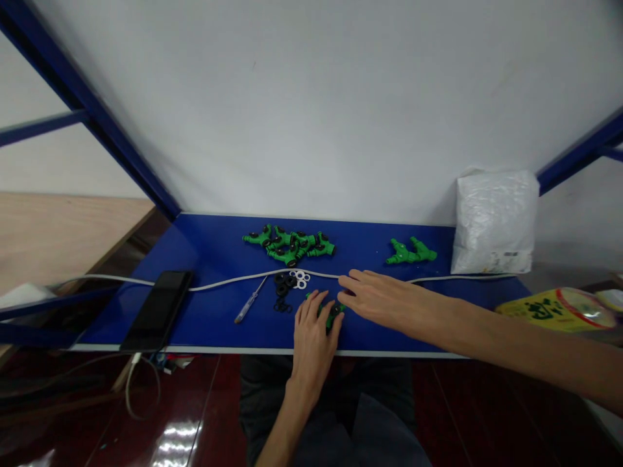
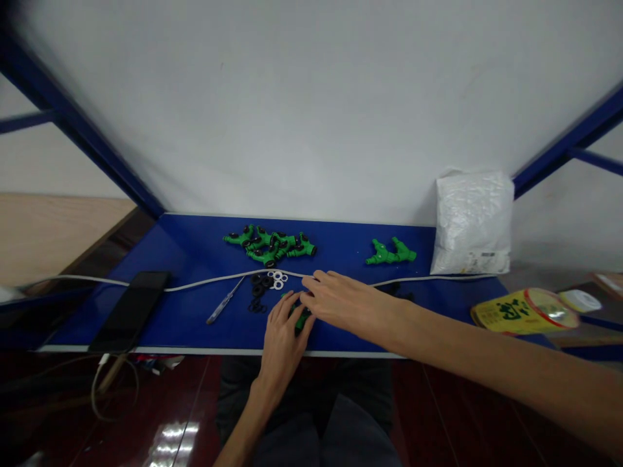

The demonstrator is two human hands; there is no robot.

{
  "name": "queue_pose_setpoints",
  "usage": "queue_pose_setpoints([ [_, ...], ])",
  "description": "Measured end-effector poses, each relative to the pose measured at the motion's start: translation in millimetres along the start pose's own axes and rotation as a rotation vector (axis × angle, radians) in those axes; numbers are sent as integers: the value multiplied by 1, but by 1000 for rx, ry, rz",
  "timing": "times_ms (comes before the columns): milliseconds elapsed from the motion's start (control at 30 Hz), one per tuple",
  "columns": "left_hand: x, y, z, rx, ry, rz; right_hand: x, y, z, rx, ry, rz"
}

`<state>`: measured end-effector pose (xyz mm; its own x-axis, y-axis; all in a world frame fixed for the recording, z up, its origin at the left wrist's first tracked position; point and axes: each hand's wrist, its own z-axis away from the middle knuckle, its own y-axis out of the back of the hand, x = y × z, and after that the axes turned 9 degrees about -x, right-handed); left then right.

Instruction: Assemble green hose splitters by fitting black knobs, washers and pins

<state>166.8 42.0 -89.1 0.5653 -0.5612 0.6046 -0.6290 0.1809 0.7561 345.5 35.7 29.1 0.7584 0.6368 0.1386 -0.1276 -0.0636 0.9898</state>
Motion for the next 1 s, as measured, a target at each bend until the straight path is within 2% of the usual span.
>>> queue_pose_setpoints([
  [167,10,-10,2,23,28,-49,-2,5,-9,-183,57,125],
  [400,29,-24,1,57,133,-69,5,15,-4,-265,46,193],
  [633,31,-13,-9,-16,182,-77,5,11,10,-137,101,129],
  [867,27,-17,-16,42,136,-57,35,14,5,-276,144,4],
  [1000,26,-19,-16,64,115,-54,39,19,16,-250,125,18],
])
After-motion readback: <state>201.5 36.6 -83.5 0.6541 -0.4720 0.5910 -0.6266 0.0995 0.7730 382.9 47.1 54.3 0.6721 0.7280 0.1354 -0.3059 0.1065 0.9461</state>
